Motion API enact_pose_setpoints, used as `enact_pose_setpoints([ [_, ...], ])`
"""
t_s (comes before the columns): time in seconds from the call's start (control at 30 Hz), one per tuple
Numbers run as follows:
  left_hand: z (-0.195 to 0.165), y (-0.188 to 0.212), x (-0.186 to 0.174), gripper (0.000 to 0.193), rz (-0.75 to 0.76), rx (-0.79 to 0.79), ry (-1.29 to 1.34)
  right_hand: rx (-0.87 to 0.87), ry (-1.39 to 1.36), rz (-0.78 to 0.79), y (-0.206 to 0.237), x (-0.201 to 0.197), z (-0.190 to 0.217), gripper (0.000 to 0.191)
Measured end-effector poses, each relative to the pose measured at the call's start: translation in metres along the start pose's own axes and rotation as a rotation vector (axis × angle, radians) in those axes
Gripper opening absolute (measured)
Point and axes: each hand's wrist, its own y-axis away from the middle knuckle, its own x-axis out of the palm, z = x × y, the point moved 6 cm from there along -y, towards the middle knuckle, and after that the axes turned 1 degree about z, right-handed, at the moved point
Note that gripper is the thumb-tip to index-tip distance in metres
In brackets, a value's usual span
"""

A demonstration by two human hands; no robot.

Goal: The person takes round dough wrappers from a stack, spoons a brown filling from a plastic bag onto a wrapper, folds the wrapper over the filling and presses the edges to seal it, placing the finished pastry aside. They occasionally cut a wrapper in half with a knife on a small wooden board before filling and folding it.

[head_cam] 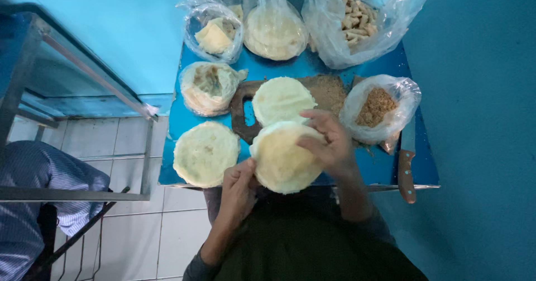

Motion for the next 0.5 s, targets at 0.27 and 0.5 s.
enact_pose_setpoints([
  [0.27, -0.021, 0.008, 0.006, 0.015, -0.318, 0.11, -0.154, -0.61, 0.841, -0.215, 0.014, 0.044, 0.051, 0.052],
  [0.5, -0.03, 0.003, 0.03, 0.013, -0.165, 0.167, -0.259, -0.083, 0.334, 0.045, 0.029, 0.054, 0.009, 0.034],
])
